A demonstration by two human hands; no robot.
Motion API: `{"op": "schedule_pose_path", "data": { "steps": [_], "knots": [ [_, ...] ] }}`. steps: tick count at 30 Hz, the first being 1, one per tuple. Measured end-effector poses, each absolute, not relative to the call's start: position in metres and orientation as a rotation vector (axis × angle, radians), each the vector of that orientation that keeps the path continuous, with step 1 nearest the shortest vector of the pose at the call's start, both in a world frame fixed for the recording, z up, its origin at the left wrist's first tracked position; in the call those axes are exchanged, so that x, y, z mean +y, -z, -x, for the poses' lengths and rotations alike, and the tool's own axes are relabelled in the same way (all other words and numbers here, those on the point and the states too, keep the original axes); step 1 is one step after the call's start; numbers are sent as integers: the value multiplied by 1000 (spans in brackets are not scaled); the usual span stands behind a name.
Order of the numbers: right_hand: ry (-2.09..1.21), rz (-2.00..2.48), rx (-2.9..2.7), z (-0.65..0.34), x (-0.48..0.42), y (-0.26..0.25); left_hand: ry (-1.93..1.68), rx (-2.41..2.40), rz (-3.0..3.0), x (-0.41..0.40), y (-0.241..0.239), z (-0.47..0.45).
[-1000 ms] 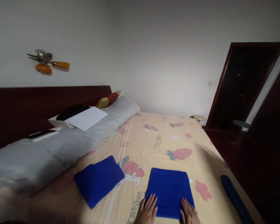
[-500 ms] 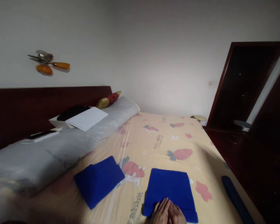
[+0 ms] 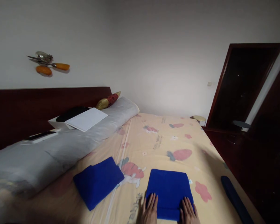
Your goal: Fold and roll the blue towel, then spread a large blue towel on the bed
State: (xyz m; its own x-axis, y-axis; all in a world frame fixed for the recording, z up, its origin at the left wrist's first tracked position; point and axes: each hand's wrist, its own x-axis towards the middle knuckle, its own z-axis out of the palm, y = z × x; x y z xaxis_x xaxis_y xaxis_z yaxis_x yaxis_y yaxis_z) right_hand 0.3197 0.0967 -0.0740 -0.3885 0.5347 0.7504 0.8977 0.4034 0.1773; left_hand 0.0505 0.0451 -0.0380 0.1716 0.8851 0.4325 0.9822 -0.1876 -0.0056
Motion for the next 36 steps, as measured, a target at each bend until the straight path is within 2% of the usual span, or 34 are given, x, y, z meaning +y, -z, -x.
{"op": "schedule_pose_path", "data": {
  "steps": [5, 9, 12, 18, 23, 27, 32, 36],
  "knots": [
    [609, 992, -2305, -279, 93, 67, 623, -1590, 2320, 57, 55, -96],
    [339, 1015, -2420, -268, 93, 68, 680, -1617, 2356, 62, 67, -108],
    [273, 1056, -2433, -269, 93, 67, 698, -1643, 2330, 63, 71, -106],
    [372, 1028, -2415, -270, 87, 58, 714, -1669, 2302, 60, 66, -107],
    [375, 995, -2352, -274, 87, 50, 576, -1690, 2443, 54, 38, -96],
    [385, 1063, -2235, -295, 91, 48, 481, -1884, 2452, 49, 14, -70],
    [346, 1199, -2098, -330, 94, 63, 468, -2084, 2251, 37, 14, -35],
    [548, 1260, -1992, -338, 94, 71, 587, -2109, 1914, 26, 26, -27]
  ]
}}
